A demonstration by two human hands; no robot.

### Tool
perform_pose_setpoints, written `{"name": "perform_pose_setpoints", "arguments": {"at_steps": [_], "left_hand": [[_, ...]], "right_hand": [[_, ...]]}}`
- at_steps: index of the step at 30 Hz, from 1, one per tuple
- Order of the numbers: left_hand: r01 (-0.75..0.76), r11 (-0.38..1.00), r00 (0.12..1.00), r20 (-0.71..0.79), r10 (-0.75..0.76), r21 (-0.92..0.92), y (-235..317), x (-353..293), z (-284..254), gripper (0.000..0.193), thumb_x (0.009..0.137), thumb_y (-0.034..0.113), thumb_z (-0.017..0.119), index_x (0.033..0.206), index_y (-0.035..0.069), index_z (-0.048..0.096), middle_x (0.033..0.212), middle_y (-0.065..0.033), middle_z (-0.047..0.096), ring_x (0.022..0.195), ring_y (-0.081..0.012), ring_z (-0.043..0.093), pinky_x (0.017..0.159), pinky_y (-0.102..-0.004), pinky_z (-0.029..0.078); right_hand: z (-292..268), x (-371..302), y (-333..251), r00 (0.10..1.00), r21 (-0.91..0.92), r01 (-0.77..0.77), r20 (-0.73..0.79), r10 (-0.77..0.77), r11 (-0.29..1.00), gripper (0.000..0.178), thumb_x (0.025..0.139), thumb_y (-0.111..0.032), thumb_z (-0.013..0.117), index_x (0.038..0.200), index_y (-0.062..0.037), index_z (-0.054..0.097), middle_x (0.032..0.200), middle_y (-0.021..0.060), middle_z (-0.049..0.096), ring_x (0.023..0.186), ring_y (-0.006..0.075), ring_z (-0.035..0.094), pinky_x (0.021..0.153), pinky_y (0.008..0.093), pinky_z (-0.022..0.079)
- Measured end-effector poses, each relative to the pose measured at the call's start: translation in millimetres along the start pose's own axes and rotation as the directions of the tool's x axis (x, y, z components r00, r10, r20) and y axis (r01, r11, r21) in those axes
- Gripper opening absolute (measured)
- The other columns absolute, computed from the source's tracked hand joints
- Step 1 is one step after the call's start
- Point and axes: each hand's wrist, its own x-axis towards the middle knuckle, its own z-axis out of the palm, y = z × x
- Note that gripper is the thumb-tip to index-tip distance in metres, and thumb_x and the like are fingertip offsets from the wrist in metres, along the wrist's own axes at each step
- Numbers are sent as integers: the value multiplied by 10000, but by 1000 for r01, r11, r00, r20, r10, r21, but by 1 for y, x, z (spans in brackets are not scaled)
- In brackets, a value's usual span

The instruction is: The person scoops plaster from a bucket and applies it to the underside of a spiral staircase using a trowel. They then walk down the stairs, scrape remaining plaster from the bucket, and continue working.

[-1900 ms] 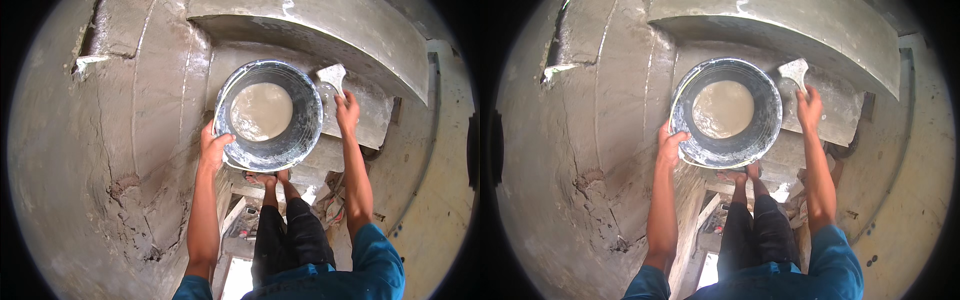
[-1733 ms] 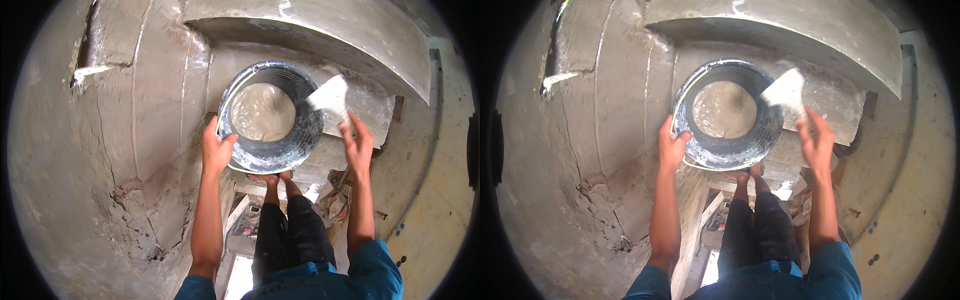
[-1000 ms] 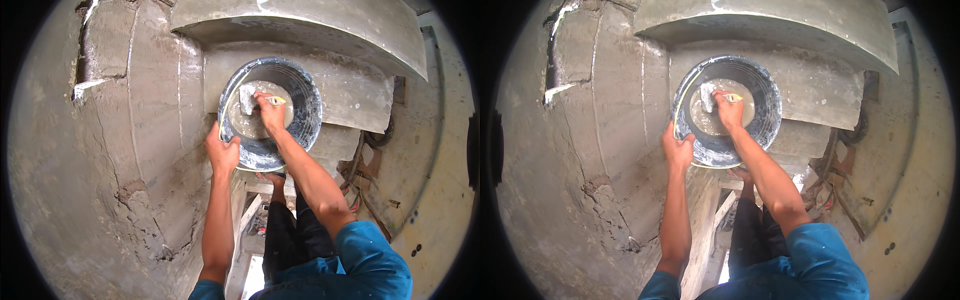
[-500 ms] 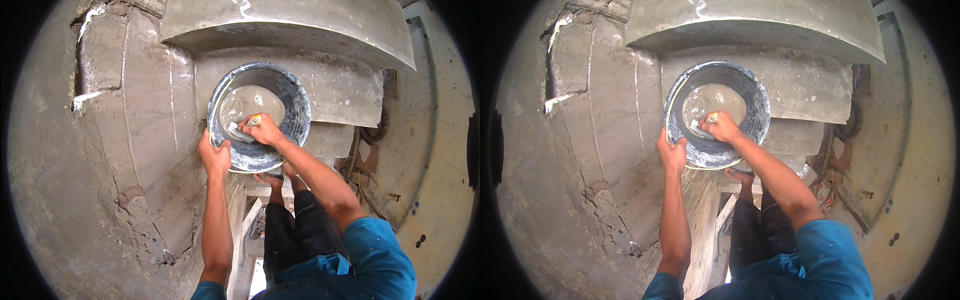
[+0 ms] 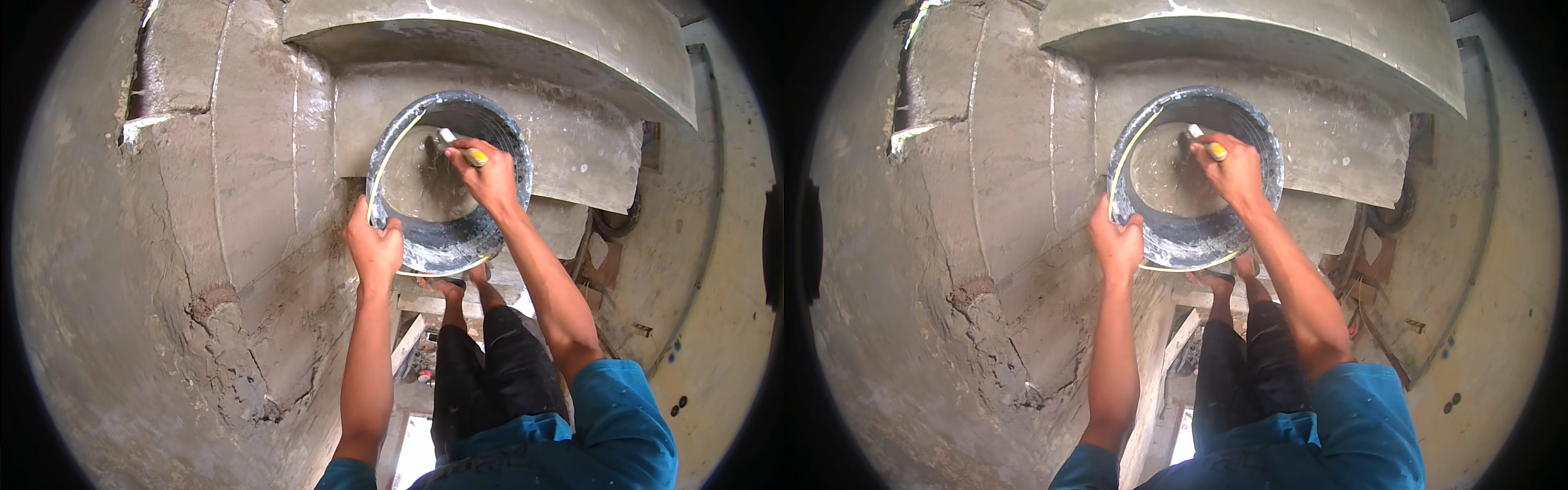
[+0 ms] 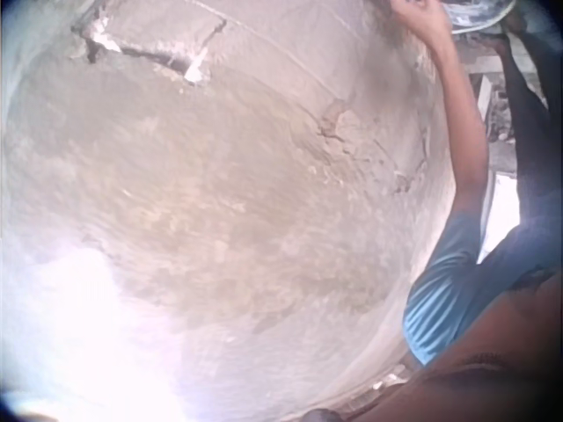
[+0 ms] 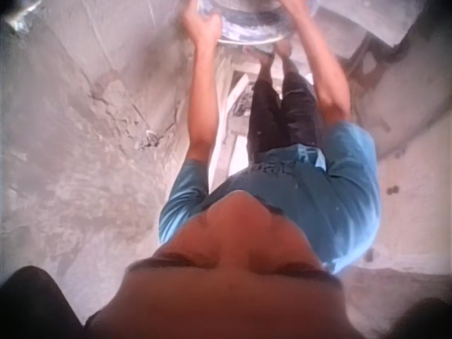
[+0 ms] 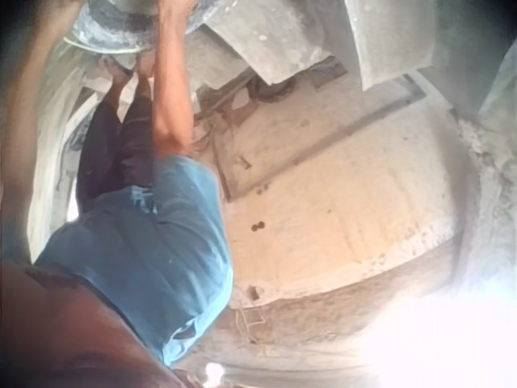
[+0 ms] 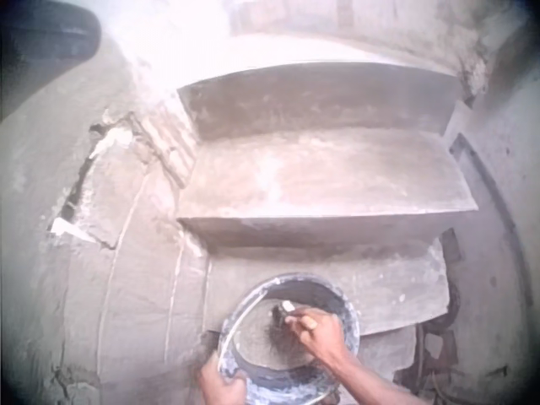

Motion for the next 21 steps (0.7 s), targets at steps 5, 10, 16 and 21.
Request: {"name": "perform_pose_setpoints", "arguments": {"at_steps": [5, 10, 16, 21], "left_hand": [[17, 1000, 1000, -22, -17, -12, 10, -7, 6, 265, 745, -54, 622, 1010, -42, 628, 836, -237, 712, 756, -355, 740, 706, -408, 551], [35, 999, 997, -62, -36, -20, 16, -14, 9, 316, 745, -71, 637, 1059, -44, 658, 859, -189, 737, 786, -269, 741, 747, -385, 558], [127, 989, 990, -54, -131, -74, 26, -27, 12, 238, 763, -51, 610, 1000, -52, 588, 861, -305, 696, 909, -522, 697, 768, -480, 552], [82, 991, 988, -124, -95, -104, 21, -43, 23, 272, 770, -59, 613, 1043, -59, 611, 894, -285, 718, 901, -475, 730, 792, -448, 556]], "right_hand": [[-44, -27, -5, 987, 293, -140, -39, 158, 946, 262, 964, -285, 789, 1064, -44, 796, 999, 112, 786, 876, 208, 752, 750, 360, 600], [-101, -29, 27, 843, 717, -158, -259, 471, 679, 373, 1019, -289, 717, 1202, 35, 695, 1149, 139, 715, 1010, 217, 719, 769, 371, 646], [-115, 1, 95, 789, 835, -284, -76, 610, 471, 558, 1040, -309, 699, 1413, 71, 533, 1336, 163, 639, 1193, 277, 666, 1037, 432, 560], [-98, -75, 71, 889, 611, -234, -181, 421, 757, 433, 1058, -242, 672, 1300, 106, 586, 1199, 165, 669, 1062, 230, 675, 917, 369, 572]]}}
